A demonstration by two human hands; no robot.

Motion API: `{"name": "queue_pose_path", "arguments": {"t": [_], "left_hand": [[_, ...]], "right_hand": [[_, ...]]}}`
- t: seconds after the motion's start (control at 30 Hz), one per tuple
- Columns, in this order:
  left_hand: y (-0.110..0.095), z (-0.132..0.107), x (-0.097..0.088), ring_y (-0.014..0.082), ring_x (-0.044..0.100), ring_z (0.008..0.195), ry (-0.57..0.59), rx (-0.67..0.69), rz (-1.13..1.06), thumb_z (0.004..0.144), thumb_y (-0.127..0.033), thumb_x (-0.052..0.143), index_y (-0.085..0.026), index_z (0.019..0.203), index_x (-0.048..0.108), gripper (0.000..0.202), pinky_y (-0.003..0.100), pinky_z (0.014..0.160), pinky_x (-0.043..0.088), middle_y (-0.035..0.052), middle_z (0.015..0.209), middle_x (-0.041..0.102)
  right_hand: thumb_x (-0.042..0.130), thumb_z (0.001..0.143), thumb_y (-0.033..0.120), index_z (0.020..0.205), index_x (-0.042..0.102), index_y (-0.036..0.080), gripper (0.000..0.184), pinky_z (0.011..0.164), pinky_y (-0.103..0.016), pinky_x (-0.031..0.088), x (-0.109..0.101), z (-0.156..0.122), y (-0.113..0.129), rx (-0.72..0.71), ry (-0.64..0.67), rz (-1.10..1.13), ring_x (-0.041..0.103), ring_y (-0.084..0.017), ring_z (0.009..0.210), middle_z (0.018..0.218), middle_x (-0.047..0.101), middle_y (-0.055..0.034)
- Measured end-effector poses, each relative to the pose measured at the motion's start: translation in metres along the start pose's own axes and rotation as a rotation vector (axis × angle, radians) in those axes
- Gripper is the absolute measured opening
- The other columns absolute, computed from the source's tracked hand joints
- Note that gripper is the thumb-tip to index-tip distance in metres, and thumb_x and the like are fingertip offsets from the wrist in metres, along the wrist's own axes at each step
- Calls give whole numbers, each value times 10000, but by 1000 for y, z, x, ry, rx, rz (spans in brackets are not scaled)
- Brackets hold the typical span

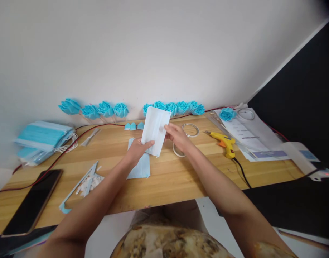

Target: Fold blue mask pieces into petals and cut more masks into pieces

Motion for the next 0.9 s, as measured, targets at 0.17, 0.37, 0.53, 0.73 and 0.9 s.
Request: {"name": "queue_pose_path", "arguments": {"t": [0.17, 0.37, 0.53, 0.73, 0.9], "left_hand": [[1, 2, -4, 269, 707, 933, -15, 16, -51, 589, -470, 904, -110, 1032, 756, 589, 371, 817, 558, 131, 1055, 774], [-17, 3, -20, 226, 710, 872, 27, 122, -57, 668, -518, 849, -156, 1100, 747, 573, 326, 779, 543, 87, 1013, 774], [-30, 1, -16, 209, 696, 791, -30, 192, -45, 636, -523, 848, -149, 1057, 755, 570, 318, 724, 540, 63, 889, 762], [-27, -2, -14, 225, 707, 887, -51, 241, -54, 686, -560, 805, -179, 1123, 734, 585, 313, 730, 552, 61, 1012, 764], [-14, -1, -17, 247, 714, 931, -3, 159, -103, 696, -572, 818, -153, 1117, 729, 601, 329, 771, 562, 92, 1070, 771]], "right_hand": [[811, 669, 528, 772, 717, 152, 401, 561, -254, 394, 5, -5, -8, -3, -44, -188, 504, -108, 585, 657, 639, 14], [828, 657, 487, 946, 746, 165, 440, 657, -285, 467, 10, -7, -7, 26, 45, -151, 601, -151, 724, 877, 732, -32], [755, 742, 577, 879, 703, 185, 419, 548, -255, 409, 8, -8, -5, -11, 47, -189, 517, -119, 607, 712, 618, 19], [712, 776, 610, 835, 688, 197, 418, 519, -249, 362, 1, -5, -10, -30, 15, -269, 443, -106, 556, 638, 538, 44], [712, 780, 604, 796, 679, 195, 411, 526, -250, 351, 4, -7, -15, 3, 43, -282, 450, -110, 560, 628, 543, 41]]}}
Point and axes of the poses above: each hand's wrist, its own z-axis towards the middle knuckle, its own x-axis out of the palm, y = z × x, the point moved 3 cm from there along z, towards the middle knuckle
